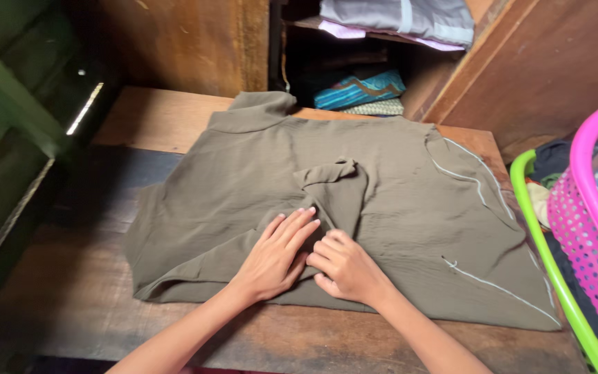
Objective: The person folds a green button-down garment on a wooden surface, tucking in the sides and sleeves before folding it into a compact square and smoothing the fabric by hand.
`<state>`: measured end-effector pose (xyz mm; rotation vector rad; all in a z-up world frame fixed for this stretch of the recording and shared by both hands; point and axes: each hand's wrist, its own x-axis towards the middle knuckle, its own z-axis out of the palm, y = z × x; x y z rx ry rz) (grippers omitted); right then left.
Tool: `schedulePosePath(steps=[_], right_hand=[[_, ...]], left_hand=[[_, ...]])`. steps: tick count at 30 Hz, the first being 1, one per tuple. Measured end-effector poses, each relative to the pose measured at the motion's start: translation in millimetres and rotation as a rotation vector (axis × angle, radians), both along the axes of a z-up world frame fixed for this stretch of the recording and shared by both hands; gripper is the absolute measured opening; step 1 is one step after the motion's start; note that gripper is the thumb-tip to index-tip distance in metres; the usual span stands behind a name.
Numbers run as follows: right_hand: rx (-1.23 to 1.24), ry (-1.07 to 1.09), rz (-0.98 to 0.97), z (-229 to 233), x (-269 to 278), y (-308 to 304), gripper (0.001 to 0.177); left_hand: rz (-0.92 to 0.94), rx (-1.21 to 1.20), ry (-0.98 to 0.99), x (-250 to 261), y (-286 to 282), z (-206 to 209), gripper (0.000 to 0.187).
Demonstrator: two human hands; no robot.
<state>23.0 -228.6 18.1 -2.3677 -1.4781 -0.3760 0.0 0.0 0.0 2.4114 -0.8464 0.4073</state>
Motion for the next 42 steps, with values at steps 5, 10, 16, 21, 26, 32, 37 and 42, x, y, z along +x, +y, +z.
schedulePosePath(steps=[5,10,16,21,26,32,37,42], right_hand=[[0.007,-0.161,-0.201,23.6,0.5,-11.4,0.032],[-0.037,-0.176,-0.318,29.7,-7.8,-24.3,0.031],[-0.051,-0.208,-0.383,16.1,-37.2,-36.7,0.034],[-0.074,-0.371,-0.473,13.2,-25.0,-49.4,0.034],[-0.109,-0.350,-0.572,18.1,-27.2,-68.5,0.028],[-0.095,-0.284,-0.569,6.0,-32.9,-76.4,0.035],[-0.006,-0.247,-0.564,7.3,-36.1,-73.1,0.038],[0.071,-0.200,-0.531,11.1,-39.4,-71.7,0.038]], left_hand=[[-0.004,0.128,-0.009,0.2,-3.7,11.7,0.077],[-0.001,0.140,-0.047,0.6,-4.8,17.4,0.078],[-0.051,0.187,-0.034,0.1,-1.9,19.3,0.079],[-0.060,0.208,-0.054,0.4,-2.6,17.4,0.081],[-0.062,0.223,-0.057,0.4,-1.7,19.9,0.083],[-0.047,0.214,0.020,-2.9,-8.0,25.3,0.084],[-0.110,0.208,-0.091,6.3,-37.2,24.0,0.077],[-0.061,0.159,-0.191,21.9,-72.7,15.6,0.079]])
